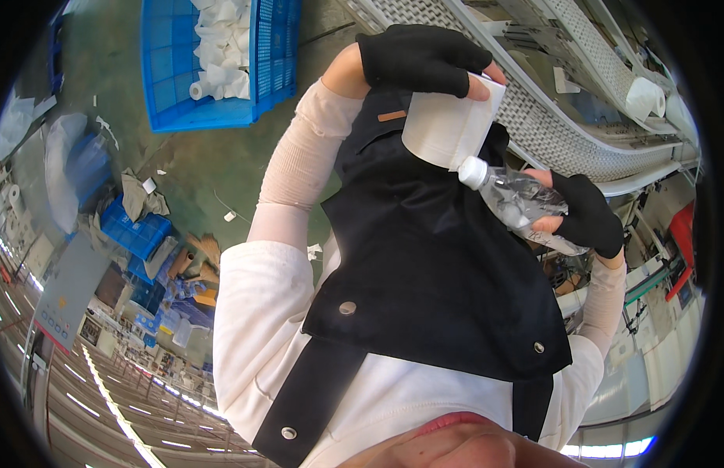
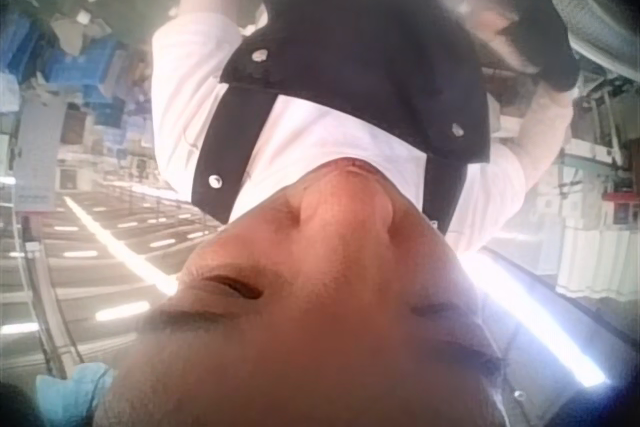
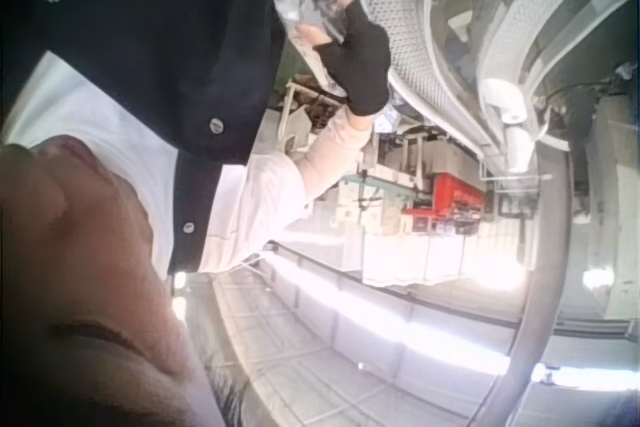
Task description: The person picks up paper rolls from a basket, places them on a conveyor belt, and applies water from a plastic bottle to the end of the rolls to seal them, smoothing the paper by hand.
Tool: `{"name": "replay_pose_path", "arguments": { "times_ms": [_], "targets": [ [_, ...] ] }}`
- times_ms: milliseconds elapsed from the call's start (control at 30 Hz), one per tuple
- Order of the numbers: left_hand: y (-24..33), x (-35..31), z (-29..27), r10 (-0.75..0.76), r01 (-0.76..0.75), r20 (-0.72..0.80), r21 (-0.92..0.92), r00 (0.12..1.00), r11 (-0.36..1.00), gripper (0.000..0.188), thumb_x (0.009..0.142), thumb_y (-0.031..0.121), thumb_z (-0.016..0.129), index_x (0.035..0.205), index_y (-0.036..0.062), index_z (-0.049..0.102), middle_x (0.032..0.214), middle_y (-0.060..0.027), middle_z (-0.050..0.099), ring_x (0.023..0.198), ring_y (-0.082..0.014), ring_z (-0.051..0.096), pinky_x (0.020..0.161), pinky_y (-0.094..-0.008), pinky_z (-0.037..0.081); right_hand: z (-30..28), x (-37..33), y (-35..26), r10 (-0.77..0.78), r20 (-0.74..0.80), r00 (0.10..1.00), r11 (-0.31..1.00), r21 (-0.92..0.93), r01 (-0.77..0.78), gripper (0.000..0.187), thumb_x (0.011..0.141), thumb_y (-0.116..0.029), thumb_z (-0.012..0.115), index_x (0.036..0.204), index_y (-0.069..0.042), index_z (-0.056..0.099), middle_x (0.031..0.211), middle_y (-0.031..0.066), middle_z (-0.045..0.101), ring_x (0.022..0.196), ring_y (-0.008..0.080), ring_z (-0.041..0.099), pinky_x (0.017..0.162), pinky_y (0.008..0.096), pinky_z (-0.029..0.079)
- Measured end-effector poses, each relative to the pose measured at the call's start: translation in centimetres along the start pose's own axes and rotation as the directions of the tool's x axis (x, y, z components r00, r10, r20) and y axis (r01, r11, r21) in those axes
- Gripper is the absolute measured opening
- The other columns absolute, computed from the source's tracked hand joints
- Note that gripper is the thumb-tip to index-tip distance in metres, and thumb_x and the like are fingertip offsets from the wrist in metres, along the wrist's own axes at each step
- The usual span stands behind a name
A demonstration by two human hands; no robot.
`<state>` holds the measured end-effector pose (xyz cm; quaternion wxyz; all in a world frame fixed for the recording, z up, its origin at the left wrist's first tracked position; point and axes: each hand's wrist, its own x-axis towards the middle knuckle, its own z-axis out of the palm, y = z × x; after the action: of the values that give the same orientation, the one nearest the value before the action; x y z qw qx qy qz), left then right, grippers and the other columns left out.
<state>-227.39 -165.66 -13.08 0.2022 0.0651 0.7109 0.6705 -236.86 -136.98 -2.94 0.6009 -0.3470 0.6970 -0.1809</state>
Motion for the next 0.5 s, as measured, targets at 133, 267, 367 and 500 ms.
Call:
{"name": "replay_pose_path", "arguments": {
  "times_ms": [133,267,367,500],
  "targets": [
    [0.7,-0.1,0.3,-0.045,0.045,0.03,0.001,0.999,0.999,0.045,0.079,0.041,0.061,0.114,0.0141,0.067,0.107,-0.0107,0.067,0.098,-0.0219,0.062,0.088,-0.0295,0.046,-0.4,-0.3,0.3,-0.017,-0.151,0.988,0.997,0.068,0.028,0.066,0.07,-0.028,0.078,0.126,-0.002,0.054,0.102,0.0105,0.066,0.09,0.0162,0.062,0.083,0.0294,0.046],
    [-0.7,0.3,0.6,0.047,-0.047,0.049,-0.005,0.998,0.999,0.043,0.081,0.042,0.06,0.115,0.0155,0.067,0.107,-0.0097,0.067,0.099,-0.021,0.061,0.089,-0.0292,0.044,-0.6,-0.4,0.5,-0.02,-0.221,0.975,0.991,0.128,0.049,0.066,0.07,-0.029,0.078,0.126,-0.001,0.053,0.105,0.0098,0.065,0.094,0.0152,0.06,0.086,0.0288,0.045],
    [-1.5,0.5,0.8,0.064,-0.064,0.053,-0.015,0.997,0.998,0.043,0.082,0.042,0.06,0.115,0.0156,0.067,0.107,-0.0095,0.067,0.099,-0.0207,0.061,0.089,-0.0294,0.045,0.3,-0.7,0.7,-0.047,-0.151,0.987,0.997,0.06,0.057,0.069,0.069,-0.034,0.079,0.125,-0.001,0.054,0.1,0.0112,0.067,0.088,0.0168,0.064,0.081,0.0292,0.047],
    [-1.4,0.8,0.9,0.045,-0.043,0.079,-0.016,0.996,0.999,0.042,0.082,0.042,0.06,0.114,0.0159,0.067,0.107,-0.0089,0.067,0.1,-0.0198,0.061,0.089,-0.0297,0.045,2.1,-0.3,1.7,-0.09,-0.001,0.996,0.993,0.078,0.09,0.067,0.069,-0.032,0.079,0.123,0.0,0.055,0.097,0.0137,0.067,0.083,0.0212,0.066,0.076,0.0303,0.048]
  ]
}}
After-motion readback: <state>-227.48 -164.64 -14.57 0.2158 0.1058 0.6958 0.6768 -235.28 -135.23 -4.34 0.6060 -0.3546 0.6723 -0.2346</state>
